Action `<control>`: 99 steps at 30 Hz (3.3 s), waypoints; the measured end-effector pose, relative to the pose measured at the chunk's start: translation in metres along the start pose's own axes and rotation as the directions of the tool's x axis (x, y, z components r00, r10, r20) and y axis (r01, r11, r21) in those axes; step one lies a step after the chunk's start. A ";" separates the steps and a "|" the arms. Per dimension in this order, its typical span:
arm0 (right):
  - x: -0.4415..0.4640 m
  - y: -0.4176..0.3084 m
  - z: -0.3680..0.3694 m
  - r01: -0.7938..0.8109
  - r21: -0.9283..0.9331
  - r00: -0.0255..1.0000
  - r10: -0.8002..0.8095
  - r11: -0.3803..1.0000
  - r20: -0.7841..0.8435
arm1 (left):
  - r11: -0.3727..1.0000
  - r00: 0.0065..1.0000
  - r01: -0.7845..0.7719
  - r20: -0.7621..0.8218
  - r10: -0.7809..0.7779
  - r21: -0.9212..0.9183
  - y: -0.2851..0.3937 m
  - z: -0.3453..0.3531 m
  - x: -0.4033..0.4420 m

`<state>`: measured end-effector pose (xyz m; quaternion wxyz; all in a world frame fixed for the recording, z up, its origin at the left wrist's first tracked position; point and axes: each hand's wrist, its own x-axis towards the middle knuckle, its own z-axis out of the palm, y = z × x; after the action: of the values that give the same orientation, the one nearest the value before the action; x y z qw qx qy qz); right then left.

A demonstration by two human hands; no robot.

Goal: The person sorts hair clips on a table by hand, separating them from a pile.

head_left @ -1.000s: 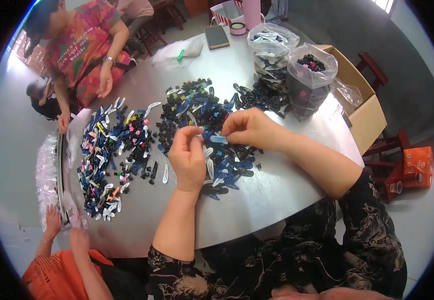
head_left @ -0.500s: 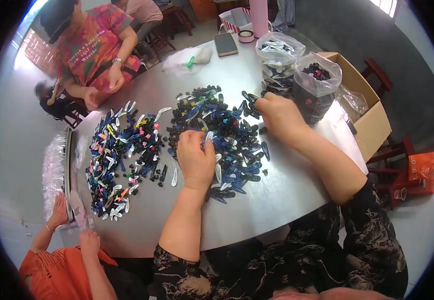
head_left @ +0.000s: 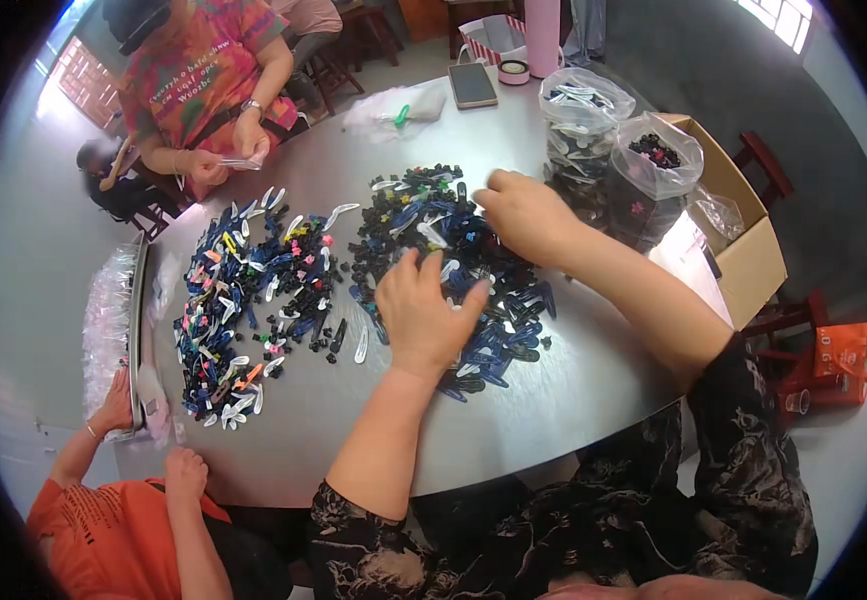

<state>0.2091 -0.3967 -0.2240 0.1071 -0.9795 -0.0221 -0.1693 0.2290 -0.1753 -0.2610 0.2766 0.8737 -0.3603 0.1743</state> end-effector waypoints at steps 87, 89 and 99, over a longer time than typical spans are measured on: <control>-0.058 -0.108 -0.176 -0.045 0.925 0.470 -0.825 -0.377 -0.313 | 0.791 0.806 -0.463 0.181 0.563 -0.399 0.049 -0.013 -0.009; -0.090 -0.116 -0.169 -0.160 0.839 0.693 -0.664 -0.521 -0.281 | 0.798 0.806 -0.451 0.200 0.556 -0.399 0.049 -0.013 -0.008; -0.085 -0.113 -0.161 -0.210 0.875 0.614 -0.755 -0.436 -0.229 | 0.796 0.809 -0.424 0.216 0.547 -0.432 0.047 -0.011 -0.011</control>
<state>0.0676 -0.3218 -0.0812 0.7570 -0.3856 -0.4837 0.2106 0.1859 -0.1903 -0.2414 0.3140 0.6993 -0.6417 0.0221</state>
